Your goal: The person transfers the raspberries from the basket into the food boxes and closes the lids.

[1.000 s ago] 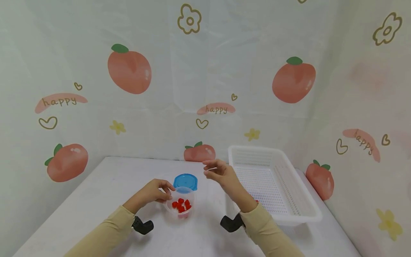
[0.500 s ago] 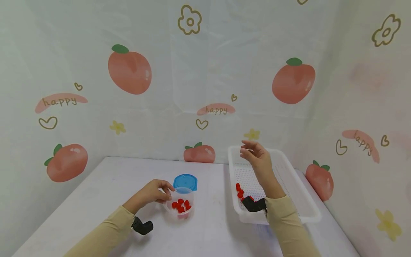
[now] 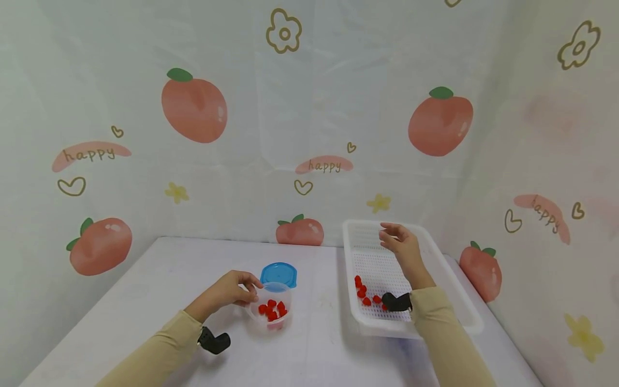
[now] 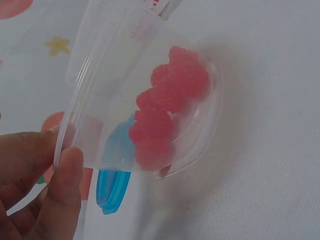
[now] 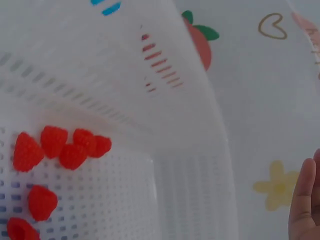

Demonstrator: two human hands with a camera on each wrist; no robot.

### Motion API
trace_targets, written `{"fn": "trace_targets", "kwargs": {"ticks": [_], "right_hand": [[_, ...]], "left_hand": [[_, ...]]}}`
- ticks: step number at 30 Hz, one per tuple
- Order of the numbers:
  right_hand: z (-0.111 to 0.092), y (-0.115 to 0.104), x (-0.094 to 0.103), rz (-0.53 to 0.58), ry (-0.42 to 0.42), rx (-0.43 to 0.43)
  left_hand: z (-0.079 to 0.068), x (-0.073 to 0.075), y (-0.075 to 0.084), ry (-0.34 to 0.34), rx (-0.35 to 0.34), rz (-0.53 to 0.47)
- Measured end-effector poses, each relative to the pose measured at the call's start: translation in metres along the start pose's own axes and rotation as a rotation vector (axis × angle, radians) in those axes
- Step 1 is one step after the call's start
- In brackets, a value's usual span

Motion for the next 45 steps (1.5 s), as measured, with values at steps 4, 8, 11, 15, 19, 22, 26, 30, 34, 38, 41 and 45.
{"fn": "trace_targets", "kwargs": {"ticks": [4,8,11,15,19,22,26,30,34,38,41,45], "right_hand": [[0.003,0.020,0.006,-0.164,-0.056,-0.084],[0.006,0.035,0.005,-0.287,-0.190,-0.148],[0.004,0.045,0.000,-0.340,-0.332,-0.197],[-0.002,0.058,-0.003,-0.381,-0.485,-0.282],[-0.009,0.071,-0.003,-0.419,-0.585,-0.360],[-0.015,0.080,-0.002,-0.443,-0.626,-0.445],[-0.021,0.090,-0.001,-0.465,-0.647,-0.569],[-0.025,0.098,0.000,-0.511,-0.650,-0.642],[-0.029,0.101,-0.001,-0.579,-0.667,-0.683],[-0.032,0.101,-0.003,-0.659,-0.669,-0.726],[-0.034,0.101,-0.004,-0.694,-0.663,-0.745],[-0.034,0.102,-0.005,-0.717,-0.663,-0.749]], "left_hand": [[0.000,0.000,-0.001,0.002,0.007,-0.002],[0.001,0.000,-0.001,0.001,0.007,-0.002],[0.001,0.000,-0.001,-0.001,0.002,0.000],[0.002,0.000,-0.001,-0.004,-0.008,0.004],[0.001,0.000,-0.001,-0.003,-0.010,0.011],[0.001,0.000,0.000,-0.002,-0.004,0.012],[0.000,0.000,0.000,-0.003,0.005,0.010],[0.000,0.000,0.000,-0.004,0.009,0.011],[0.001,0.000,-0.001,-0.004,0.008,0.005],[0.001,0.000,-0.001,-0.006,0.004,0.010],[0.001,0.000,-0.001,-0.008,0.001,0.013],[0.001,0.000,-0.001,-0.009,-0.001,0.012]]}}
Point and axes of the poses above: each hand's wrist, its own z-axis towards the middle knuckle, its own x-axis out of the back of the hand, y = z × x, the point moved 6 cm from there along z, towards the middle knuckle, and after that the axes turned 4 degrees about -z, right-handed, at the moved point
